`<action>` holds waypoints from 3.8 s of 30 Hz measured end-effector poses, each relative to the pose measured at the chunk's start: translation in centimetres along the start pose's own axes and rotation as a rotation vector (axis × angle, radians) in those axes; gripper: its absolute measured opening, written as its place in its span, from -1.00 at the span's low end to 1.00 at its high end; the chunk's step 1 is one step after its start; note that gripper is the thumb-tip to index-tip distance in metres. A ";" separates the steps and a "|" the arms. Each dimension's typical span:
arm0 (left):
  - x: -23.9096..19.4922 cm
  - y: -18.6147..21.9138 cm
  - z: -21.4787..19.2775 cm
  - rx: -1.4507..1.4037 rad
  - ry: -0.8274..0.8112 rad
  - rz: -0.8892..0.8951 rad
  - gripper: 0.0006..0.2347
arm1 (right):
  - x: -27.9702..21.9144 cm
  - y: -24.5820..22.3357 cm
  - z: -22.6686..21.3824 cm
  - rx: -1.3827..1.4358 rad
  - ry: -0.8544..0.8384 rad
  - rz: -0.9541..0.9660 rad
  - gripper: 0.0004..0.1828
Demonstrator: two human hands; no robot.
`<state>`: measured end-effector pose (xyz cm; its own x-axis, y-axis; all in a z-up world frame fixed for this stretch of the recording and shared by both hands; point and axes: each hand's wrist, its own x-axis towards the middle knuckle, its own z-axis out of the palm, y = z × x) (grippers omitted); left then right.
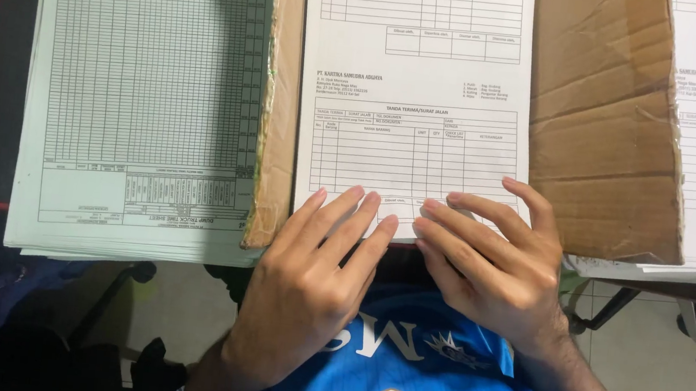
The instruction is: Organizing and smoothing out stacks of printed forms in a box and on a table
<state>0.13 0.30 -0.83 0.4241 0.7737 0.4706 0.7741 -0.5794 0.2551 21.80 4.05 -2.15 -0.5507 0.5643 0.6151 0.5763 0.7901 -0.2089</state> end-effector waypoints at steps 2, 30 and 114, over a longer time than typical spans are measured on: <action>-0.1 0.0 0.1 0.014 0.005 -0.005 -0.85 | 0.0 0.0 0.0 0.001 -0.001 0.006 -0.92; -0.2 -0.1 0.4 0.015 0.019 -0.063 -0.85 | -1.0 0.9 0.0 -0.048 -0.039 0.039 -0.75; -1.8 -0.4 0.1 -0.428 -0.265 -0.085 -0.38 | 2.6 3.3 3.7 -0.309 -0.483 0.263 -0.32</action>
<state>-0.93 -0.86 -1.88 0.5157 0.8289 0.2167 0.5724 -0.5215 0.6328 20.05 9.05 -4.05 -0.5359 0.8317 0.1451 0.8376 0.5454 -0.0325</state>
